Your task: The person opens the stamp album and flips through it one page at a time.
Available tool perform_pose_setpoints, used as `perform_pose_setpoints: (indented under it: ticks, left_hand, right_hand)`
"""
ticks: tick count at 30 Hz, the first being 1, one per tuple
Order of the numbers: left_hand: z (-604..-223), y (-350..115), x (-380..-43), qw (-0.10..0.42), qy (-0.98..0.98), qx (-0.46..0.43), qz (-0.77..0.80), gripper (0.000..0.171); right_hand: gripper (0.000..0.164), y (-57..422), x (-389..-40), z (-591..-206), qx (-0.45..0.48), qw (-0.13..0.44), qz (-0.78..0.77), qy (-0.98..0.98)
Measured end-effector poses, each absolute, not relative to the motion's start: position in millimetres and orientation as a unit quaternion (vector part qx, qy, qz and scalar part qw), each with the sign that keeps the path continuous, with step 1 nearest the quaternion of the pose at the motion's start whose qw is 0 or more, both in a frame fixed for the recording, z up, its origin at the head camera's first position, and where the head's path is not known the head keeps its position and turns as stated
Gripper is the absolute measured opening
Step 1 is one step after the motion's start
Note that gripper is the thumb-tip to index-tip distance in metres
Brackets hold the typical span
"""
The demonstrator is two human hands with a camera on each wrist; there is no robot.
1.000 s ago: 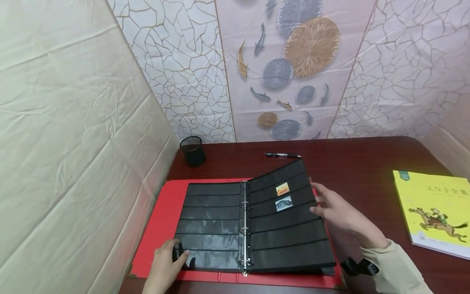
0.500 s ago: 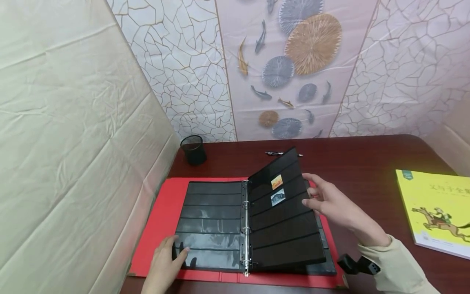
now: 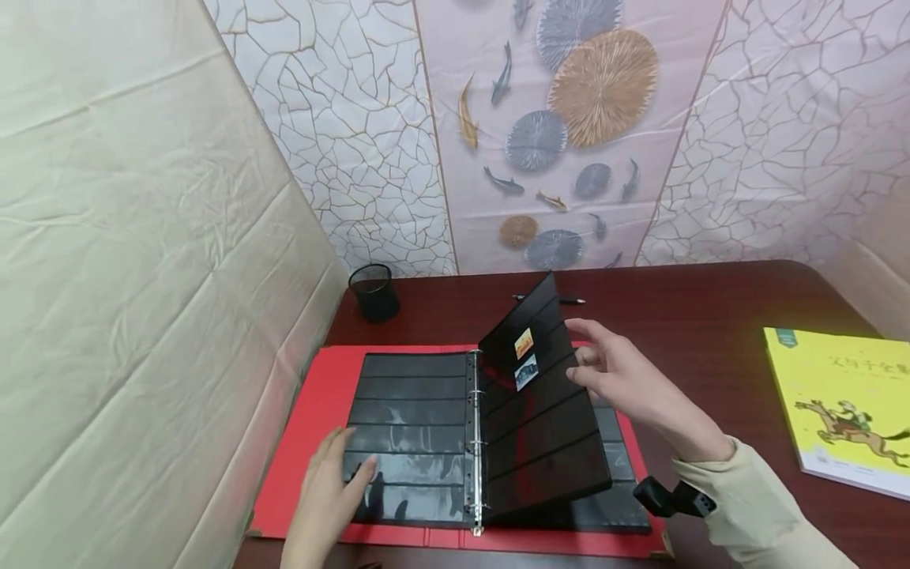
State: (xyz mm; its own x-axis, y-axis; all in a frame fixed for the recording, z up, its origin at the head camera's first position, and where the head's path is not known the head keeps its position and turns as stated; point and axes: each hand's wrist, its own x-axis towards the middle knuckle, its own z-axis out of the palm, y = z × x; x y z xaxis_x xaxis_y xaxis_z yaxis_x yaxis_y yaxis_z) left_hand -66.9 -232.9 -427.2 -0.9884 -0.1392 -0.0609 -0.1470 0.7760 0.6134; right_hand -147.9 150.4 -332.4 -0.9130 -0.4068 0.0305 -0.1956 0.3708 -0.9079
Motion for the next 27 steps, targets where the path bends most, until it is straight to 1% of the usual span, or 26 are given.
perform_pose_setpoints:
  ticks: [6, 12, 22, 27]
  left_hand:
    - [-423.8, -218.4, -66.0, -0.017, 0.939, -0.056, 0.338, 0.062]
    - [-418.5, -207.5, -67.9, -0.039, 0.937, -0.041, 0.345, 0.063]
    - [-396.2, -190.0, -79.4, -0.066, 0.927, 0.018, 0.369, 0.066]
    - [-386.2, -179.1, -83.1, -0.081, 0.923, 0.044, 0.374, 0.071]
  right_hand:
    - [0.068, 145.2, -150.9, -329.8, -0.184, 0.104, -0.519, 0.828]
    - [0.067, 134.0, -153.1, -327.2, -0.205, 0.107, -0.518, 0.823]
    - [0.065, 105.1, -156.6, -315.2, -0.225, 0.090, -0.513, 0.823]
    - [0.065, 94.0, -160.2, -311.7, -0.242, 0.073, -0.513, 0.820]
